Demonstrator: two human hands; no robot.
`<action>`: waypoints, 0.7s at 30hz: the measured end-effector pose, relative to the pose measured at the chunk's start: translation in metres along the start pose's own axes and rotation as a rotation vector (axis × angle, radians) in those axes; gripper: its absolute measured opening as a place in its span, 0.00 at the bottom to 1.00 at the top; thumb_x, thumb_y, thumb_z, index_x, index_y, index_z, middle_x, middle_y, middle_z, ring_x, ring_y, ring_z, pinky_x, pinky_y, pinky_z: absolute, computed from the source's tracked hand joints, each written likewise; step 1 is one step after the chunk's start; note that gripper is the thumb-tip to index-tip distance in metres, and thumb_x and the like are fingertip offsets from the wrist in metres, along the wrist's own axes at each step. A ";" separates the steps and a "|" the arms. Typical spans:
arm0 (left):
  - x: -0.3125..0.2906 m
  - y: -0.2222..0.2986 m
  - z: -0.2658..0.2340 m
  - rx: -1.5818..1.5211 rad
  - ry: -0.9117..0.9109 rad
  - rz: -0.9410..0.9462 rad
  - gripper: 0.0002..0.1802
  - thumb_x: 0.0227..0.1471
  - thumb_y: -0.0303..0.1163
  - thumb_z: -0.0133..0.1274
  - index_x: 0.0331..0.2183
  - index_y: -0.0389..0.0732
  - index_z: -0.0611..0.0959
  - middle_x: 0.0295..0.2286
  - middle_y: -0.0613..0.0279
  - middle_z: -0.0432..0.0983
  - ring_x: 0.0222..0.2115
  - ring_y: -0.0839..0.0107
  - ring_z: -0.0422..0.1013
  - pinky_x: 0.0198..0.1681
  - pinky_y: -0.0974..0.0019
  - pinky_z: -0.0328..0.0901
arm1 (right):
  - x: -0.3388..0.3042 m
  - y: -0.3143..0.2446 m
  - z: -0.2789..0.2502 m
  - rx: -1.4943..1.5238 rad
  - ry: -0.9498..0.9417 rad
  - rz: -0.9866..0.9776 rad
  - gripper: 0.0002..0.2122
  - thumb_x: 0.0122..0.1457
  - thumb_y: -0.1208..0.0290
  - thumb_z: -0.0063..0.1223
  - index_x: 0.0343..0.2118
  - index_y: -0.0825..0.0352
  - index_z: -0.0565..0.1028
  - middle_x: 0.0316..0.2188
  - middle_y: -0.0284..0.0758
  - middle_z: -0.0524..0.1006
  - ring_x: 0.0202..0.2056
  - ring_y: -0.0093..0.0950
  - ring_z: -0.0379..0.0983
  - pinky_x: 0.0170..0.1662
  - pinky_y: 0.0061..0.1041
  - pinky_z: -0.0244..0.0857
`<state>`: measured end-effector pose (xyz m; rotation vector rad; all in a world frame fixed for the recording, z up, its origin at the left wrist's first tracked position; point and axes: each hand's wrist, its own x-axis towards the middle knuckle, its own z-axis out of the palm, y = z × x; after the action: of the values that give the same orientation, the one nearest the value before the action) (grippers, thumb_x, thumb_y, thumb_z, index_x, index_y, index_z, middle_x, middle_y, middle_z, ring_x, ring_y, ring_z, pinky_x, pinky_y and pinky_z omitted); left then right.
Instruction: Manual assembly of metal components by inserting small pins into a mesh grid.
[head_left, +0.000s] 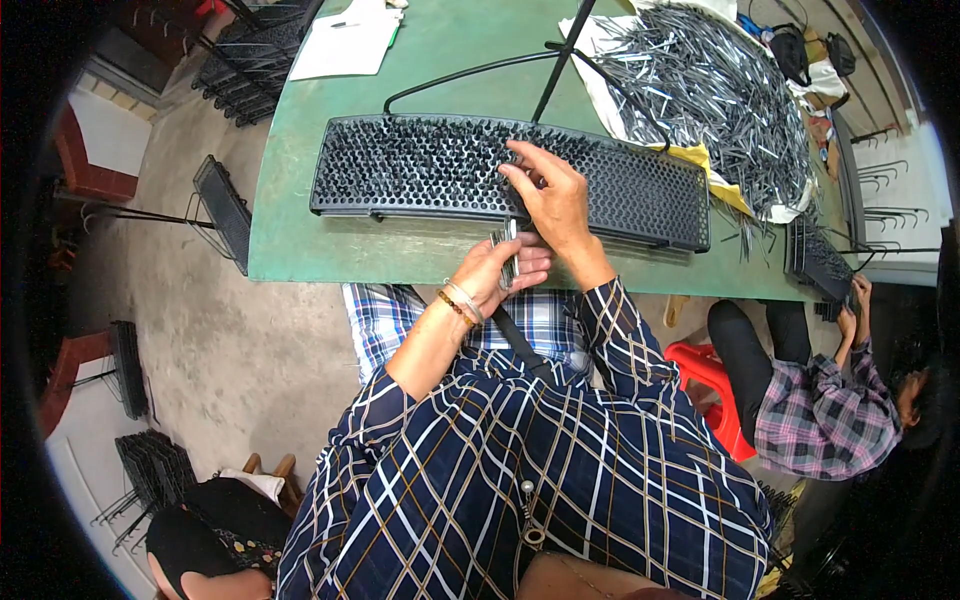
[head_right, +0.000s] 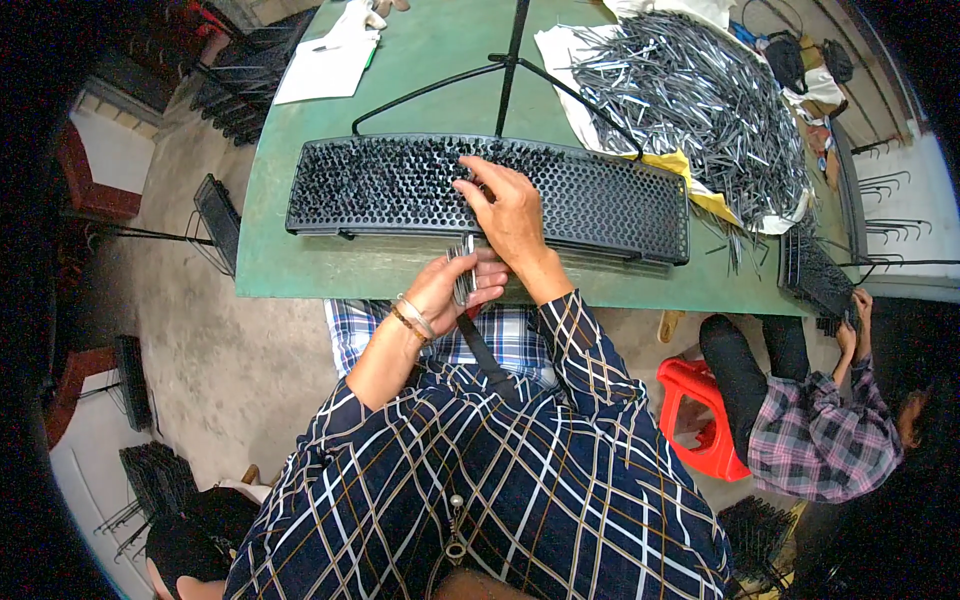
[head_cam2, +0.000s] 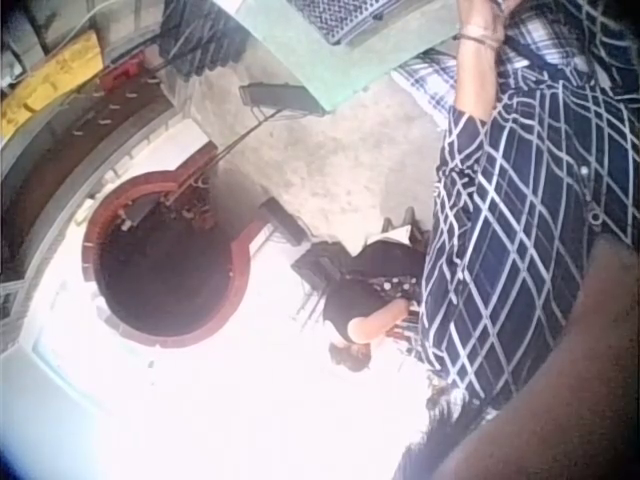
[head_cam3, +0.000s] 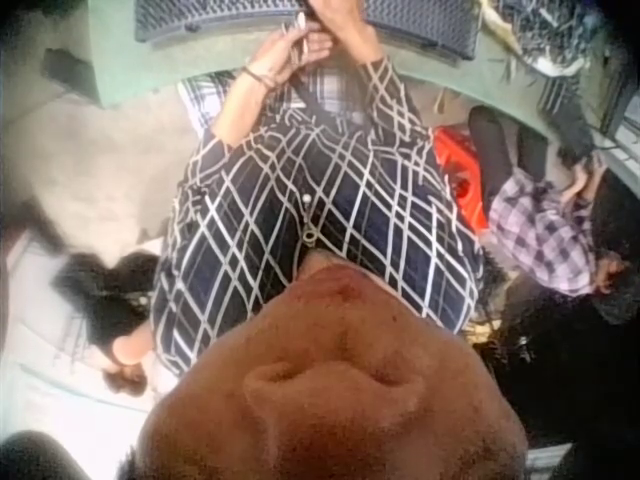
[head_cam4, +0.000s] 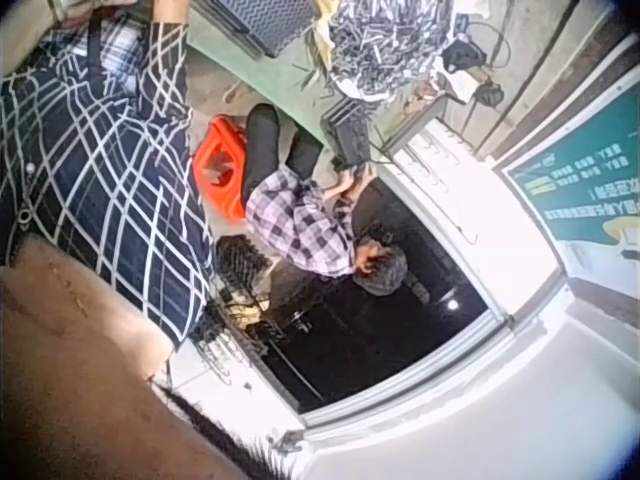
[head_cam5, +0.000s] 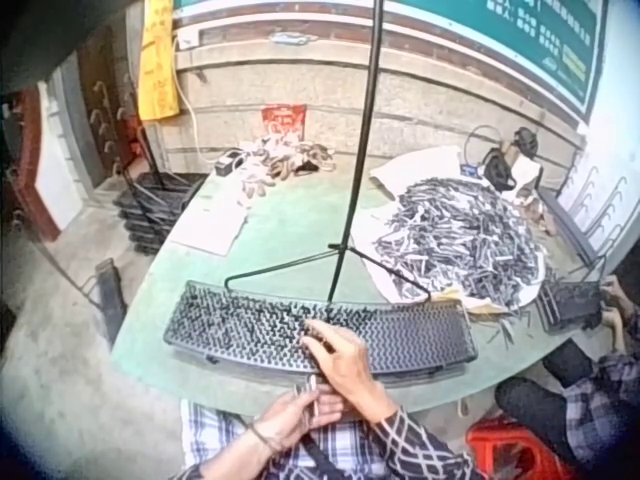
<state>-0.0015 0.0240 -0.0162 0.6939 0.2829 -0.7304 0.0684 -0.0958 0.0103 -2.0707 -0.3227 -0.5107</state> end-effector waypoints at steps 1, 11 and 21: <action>-0.001 0.001 0.000 0.002 0.000 -0.002 0.17 0.57 0.30 0.41 0.45 0.29 0.70 0.38 0.48 0.73 0.36 0.62 0.73 0.40 0.62 0.71 | 0.000 0.002 0.002 -0.061 0.032 -0.086 0.13 0.47 0.73 0.60 0.38 0.64 0.77 0.26 0.33 0.77 0.23 0.21 0.71 0.25 0.21 0.65; -0.005 0.003 -0.001 0.007 0.031 -0.071 0.17 0.58 0.34 0.41 0.45 0.33 0.70 0.36 0.49 0.74 0.37 0.60 0.73 0.39 0.59 0.72 | -0.008 0.008 -0.001 -0.225 0.017 -0.290 0.07 0.47 0.73 0.59 0.31 0.65 0.78 0.27 0.34 0.75 0.30 0.33 0.71 0.35 0.29 0.64; -0.005 0.000 0.004 0.031 0.056 -0.006 0.14 0.57 0.30 0.41 0.43 0.32 0.71 0.36 0.49 0.73 0.35 0.61 0.73 0.37 0.62 0.72 | -0.012 0.006 -0.008 -0.255 -0.040 -0.307 0.07 0.48 0.74 0.57 0.32 0.66 0.78 0.30 0.36 0.73 0.29 0.31 0.71 0.33 0.27 0.65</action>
<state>-0.0050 0.0240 -0.0103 0.7445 0.3258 -0.7230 0.0583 -0.1059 0.0035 -2.2921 -0.6337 -0.7265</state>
